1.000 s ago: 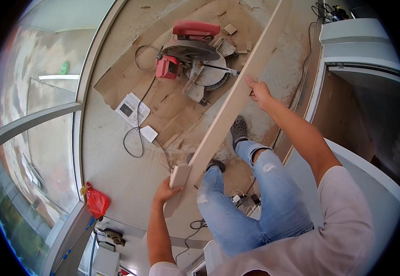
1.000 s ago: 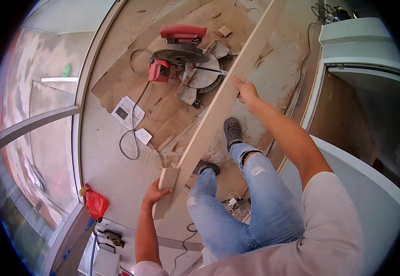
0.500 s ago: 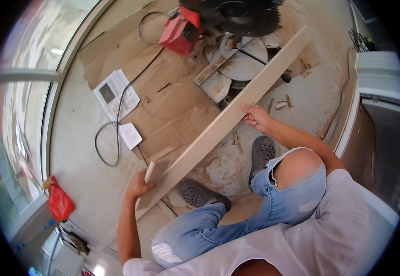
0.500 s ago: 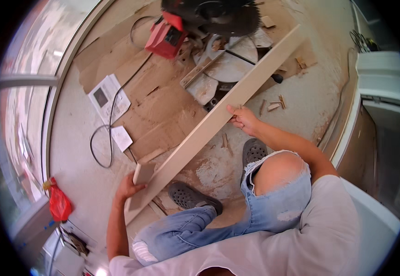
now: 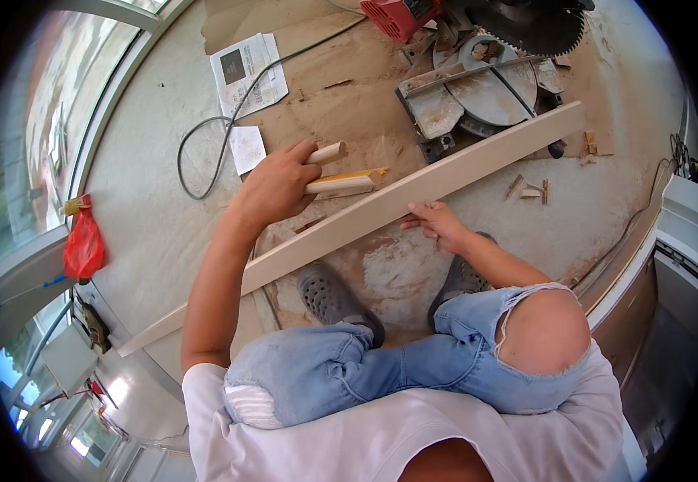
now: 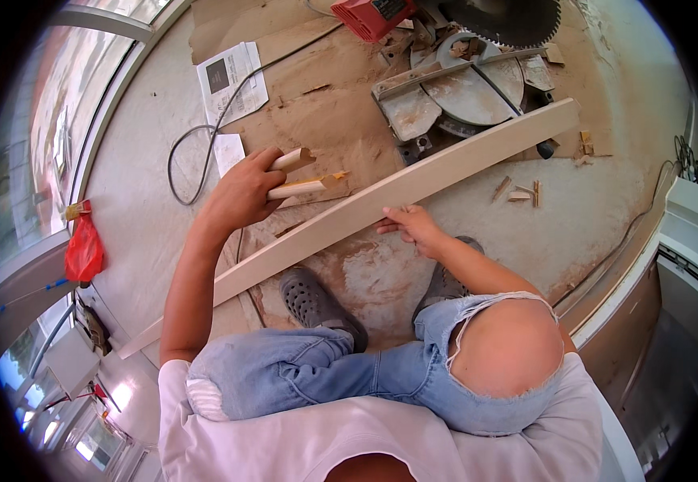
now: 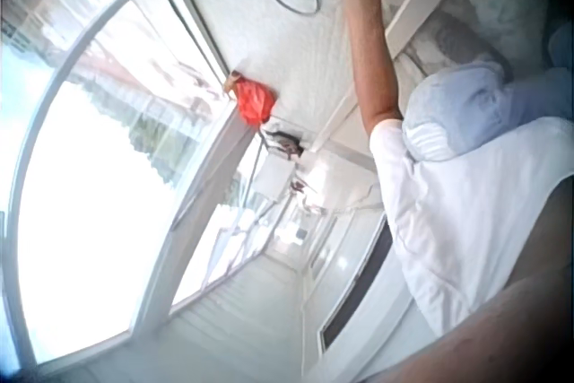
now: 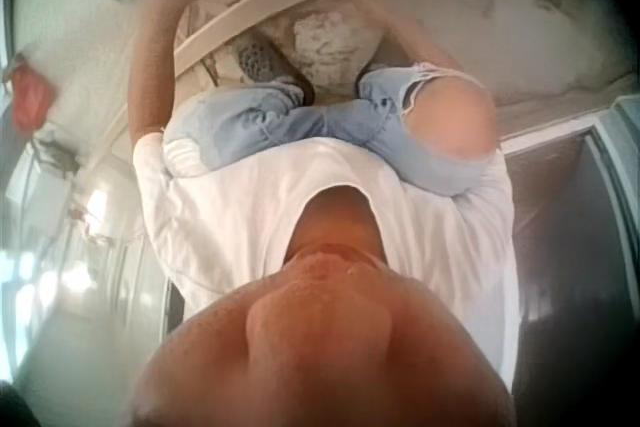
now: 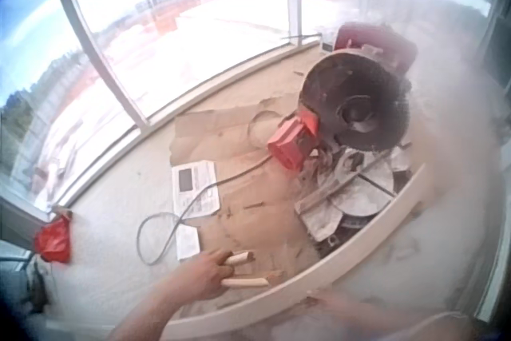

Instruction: The person measures and cuts wooden baseboard pieces using a miter saw to fit along the walls of a room. They repeatedly test the fit of the cut pieces against the wall corners and floor, adjusting the saw and cutting new pieces as needed to ensure a proper fit.

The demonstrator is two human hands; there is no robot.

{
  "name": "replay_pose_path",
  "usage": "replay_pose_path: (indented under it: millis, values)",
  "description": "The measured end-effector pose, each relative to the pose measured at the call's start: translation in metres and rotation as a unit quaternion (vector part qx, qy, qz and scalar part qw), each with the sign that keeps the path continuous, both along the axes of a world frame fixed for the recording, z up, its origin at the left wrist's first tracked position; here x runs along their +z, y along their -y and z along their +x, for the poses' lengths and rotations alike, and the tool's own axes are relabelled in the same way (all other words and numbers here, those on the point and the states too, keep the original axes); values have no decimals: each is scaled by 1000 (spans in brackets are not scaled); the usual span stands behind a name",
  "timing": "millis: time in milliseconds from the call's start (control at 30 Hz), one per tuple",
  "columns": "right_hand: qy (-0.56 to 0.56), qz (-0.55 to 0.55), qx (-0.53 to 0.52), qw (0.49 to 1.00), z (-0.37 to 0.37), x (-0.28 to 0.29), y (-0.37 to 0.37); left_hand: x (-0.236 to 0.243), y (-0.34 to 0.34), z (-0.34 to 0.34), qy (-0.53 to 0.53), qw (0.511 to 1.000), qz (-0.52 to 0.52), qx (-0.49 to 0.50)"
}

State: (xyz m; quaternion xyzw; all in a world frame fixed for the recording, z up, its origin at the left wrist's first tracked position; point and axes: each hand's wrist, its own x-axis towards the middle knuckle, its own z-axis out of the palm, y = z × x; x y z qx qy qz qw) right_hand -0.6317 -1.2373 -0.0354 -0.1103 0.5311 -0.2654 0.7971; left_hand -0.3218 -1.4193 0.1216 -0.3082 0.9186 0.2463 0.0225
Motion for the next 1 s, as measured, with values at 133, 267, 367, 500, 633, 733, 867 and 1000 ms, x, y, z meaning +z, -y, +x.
replay_pose_path:
  millis: [133, 267, 367, 500, 633, 733, 867, 1000]
  values:
    - [-46, -42, -170, 983, -45, -2, 13, -28, 2, -3, 60, 998, 33, 11]
    - [-83, -115, -367, 919, -106, -8, 27, -72, 8, 21, 99, 990, 78, 64]
    - [-94, -104, -416, 899, -108, -7, 34, -88, 15, 30, 147, 982, 67, 100]
    - [-79, -99, -341, 932, -74, 0, 28, -114, 18, 45, 173, 978, 26, 118]
    - [-26, -107, -148, 983, -20, -10, 21, -133, 28, 60, 131, 984, -2, 120]
    - [13, -101, -22, 995, 16, -3, 26, -134, 24, 61, 152, 982, -3, 115]
    - [5, -74, 107, 991, 47, 5, 35, -133, 13, 62, 116, 982, -3, 150]
    - [-19, -115, 116, 986, 42, -1, 33, -129, 7, 58, 54, 981, -14, 184]
